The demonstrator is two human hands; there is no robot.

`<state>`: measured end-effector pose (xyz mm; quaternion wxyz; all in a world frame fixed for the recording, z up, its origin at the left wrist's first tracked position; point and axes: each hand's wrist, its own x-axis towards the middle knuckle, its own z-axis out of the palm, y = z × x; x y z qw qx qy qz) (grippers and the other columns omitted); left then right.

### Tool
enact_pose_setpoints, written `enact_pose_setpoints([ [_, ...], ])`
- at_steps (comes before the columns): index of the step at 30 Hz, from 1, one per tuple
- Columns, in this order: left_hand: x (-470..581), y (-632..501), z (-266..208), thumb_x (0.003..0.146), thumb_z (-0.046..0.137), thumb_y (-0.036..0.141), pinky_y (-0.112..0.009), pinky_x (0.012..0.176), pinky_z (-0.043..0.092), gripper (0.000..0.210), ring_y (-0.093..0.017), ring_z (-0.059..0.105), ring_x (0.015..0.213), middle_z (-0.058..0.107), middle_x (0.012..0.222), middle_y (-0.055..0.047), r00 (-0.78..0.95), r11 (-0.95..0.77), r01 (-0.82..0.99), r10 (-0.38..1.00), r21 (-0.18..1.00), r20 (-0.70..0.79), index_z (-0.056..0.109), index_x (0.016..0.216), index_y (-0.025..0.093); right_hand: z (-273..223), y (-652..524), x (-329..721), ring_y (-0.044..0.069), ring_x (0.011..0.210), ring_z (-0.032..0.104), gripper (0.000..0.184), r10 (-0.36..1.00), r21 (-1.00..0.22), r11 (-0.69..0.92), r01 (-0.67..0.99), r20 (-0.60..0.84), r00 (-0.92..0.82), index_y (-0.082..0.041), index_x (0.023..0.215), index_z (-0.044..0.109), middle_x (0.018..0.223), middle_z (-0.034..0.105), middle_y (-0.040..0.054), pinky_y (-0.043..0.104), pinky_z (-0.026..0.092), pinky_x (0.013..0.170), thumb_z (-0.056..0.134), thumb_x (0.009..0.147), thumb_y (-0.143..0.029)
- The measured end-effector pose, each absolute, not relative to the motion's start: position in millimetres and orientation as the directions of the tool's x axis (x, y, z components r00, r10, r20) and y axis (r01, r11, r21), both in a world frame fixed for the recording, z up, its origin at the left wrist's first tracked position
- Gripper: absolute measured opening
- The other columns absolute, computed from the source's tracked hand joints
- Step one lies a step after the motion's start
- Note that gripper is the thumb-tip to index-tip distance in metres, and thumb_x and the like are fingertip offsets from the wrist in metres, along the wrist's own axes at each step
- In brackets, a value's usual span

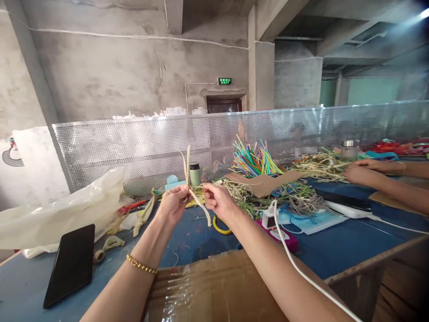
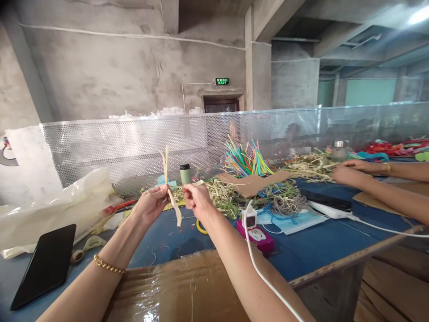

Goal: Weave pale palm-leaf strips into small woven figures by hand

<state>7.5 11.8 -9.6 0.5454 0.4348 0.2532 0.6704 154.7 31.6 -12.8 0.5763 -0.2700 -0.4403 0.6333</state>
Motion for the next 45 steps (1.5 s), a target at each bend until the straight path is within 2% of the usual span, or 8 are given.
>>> enact_pose_setpoints([
  [8, 6.8, 13.6, -10.2, 0.082, 0.062, 0.005, -0.019, 0.054, 0.046, 0.025, -0.008, 0.049, 0.050, 0.054, 0.054, -0.001, -0.077, -0.259, -0.588, 0.961, 0.766, 0.266, 0.063, 0.058, 0.009, -15.7, 44.9, 166.6, 0.002, 0.029, 0.026, 0.023, 0.990, -0.909, -0.046, -0.414, 0.012, -0.137, -0.016, 0.060, 0.049, 0.042, 0.043, -0.0078, 0.015, 0.016, 0.030, 0.057, 0.082, -0.014],
  [14, -3.3, 22.9, -12.6, 0.080, 0.064, 0.004, -0.020, 0.056, 0.047, 0.023, -0.008, 0.050, 0.051, 0.053, 0.054, 0.000, -0.164, -0.303, -0.639, 0.952, 0.707, 0.260, 0.062, 0.059, 0.011, -20.8, 57.4, 180.2, 0.003, 0.027, 0.025, 0.025, 0.999, -0.915, -0.030, -0.402, -0.037, 0.008, -0.020, 0.058, 0.041, 0.038, 0.038, -0.0088, 0.015, 0.015, 0.030, 0.051, 0.078, -0.009],
  [21, -10.1, 33.3, -23.9, 0.060, 0.086, 0.026, -0.023, 0.055, 0.038, 0.026, -0.009, 0.049, 0.053, 0.057, 0.053, -0.001, -0.271, -0.459, -0.282, 0.881, 0.843, 0.389, 0.065, 0.058, 0.011, -5.1, 49.3, 181.2, 0.002, 0.033, 0.032, 0.020, 0.927, -0.847, 0.351, -0.398, 0.253, 0.278, -0.018, 0.068, 0.049, 0.050, 0.048, -0.0080, 0.015, 0.021, 0.033, 0.051, 0.088, -0.021],
  [25, 2.8, 29.2, -28.5, 0.062, 0.083, 0.038, -0.025, 0.056, 0.035, 0.029, -0.010, 0.048, 0.054, 0.058, 0.055, 0.000, -0.198, -0.527, -0.047, 0.838, 0.848, 0.509, 0.069, 0.062, 0.013, -7.6, 41.2, 168.9, 0.004, 0.037, 0.040, 0.020, 0.827, -0.802, 0.562, -0.203, 0.550, 0.116, -0.017, 0.073, 0.058, 0.061, 0.059, -0.0032, 0.019, 0.024, 0.033, 0.066, 0.080, -0.035],
  [29, 13.9, 21.6, -28.9, 0.062, 0.082, 0.040, -0.025, 0.055, 0.034, 0.030, -0.010, 0.048, 0.053, 0.060, 0.055, -0.001, -0.049, -0.486, -0.045, 0.874, 0.873, 0.484, 0.069, 0.063, 0.013, -13.3, 41.1, 162.5, 0.004, 0.038, 0.037, 0.026, 0.826, -0.820, 0.545, -0.177, 0.561, -0.057, -0.017, 0.075, 0.063, 0.061, 0.058, -0.0037, 0.020, 0.024, 0.034, 0.072, 0.074, -0.041],
  [34, 17.6, 14.8, -27.9, 0.061, 0.083, 0.043, -0.024, 0.054, 0.033, 0.035, -0.011, 0.051, 0.054, 0.062, 0.059, -0.002, 0.130, -0.368, -0.109, 0.916, 0.923, 0.380, 0.070, 0.071, 0.013, -14.4, 42.6, 163.7, 0.005, 0.036, 0.036, 0.028, 0.824, -0.820, 0.542, -0.186, 0.562, -0.076, -0.017, 0.067, 0.060, 0.055, 0.057, -0.0042, 0.021, 0.024, 0.034, 0.075, 0.071, -0.041],
  [39, 16.3, 13.2, -26.1, 0.061, 0.083, 0.042, -0.024, 0.052, 0.033, 0.035, -0.012, 0.053, 0.053, 0.062, 0.059, -0.002, 0.127, -0.361, -0.147, 0.917, 0.921, 0.379, 0.068, 0.075, 0.013, -13.2, 39.3, 163.9, 0.005, 0.034, 0.036, 0.025, 0.836, -0.835, 0.533, -0.136, 0.545, -0.066, -0.017, 0.065, 0.060, 0.050, 0.054, -0.0047, 0.020, 0.024, 0.034, 0.074, 0.075, -0.035],
  [45, 14.6, 14.8, -26.2, 0.062, 0.082, 0.041, -0.025, 0.051, 0.034, 0.033, -0.012, 0.052, 0.051, 0.062, 0.057, -0.003, 0.095, -0.368, -0.097, 0.921, 0.925, 0.377, 0.066, 0.069, 0.013, -8.1, 40.0, 170.8, 0.003, 0.036, 0.040, 0.026, 0.828, -0.808, 0.551, -0.211, 0.560, 0.020, -0.017, 0.073, 0.063, 0.065, 0.061, -0.0027, 0.018, 0.024, 0.031, 0.067, 0.081, -0.041],
])
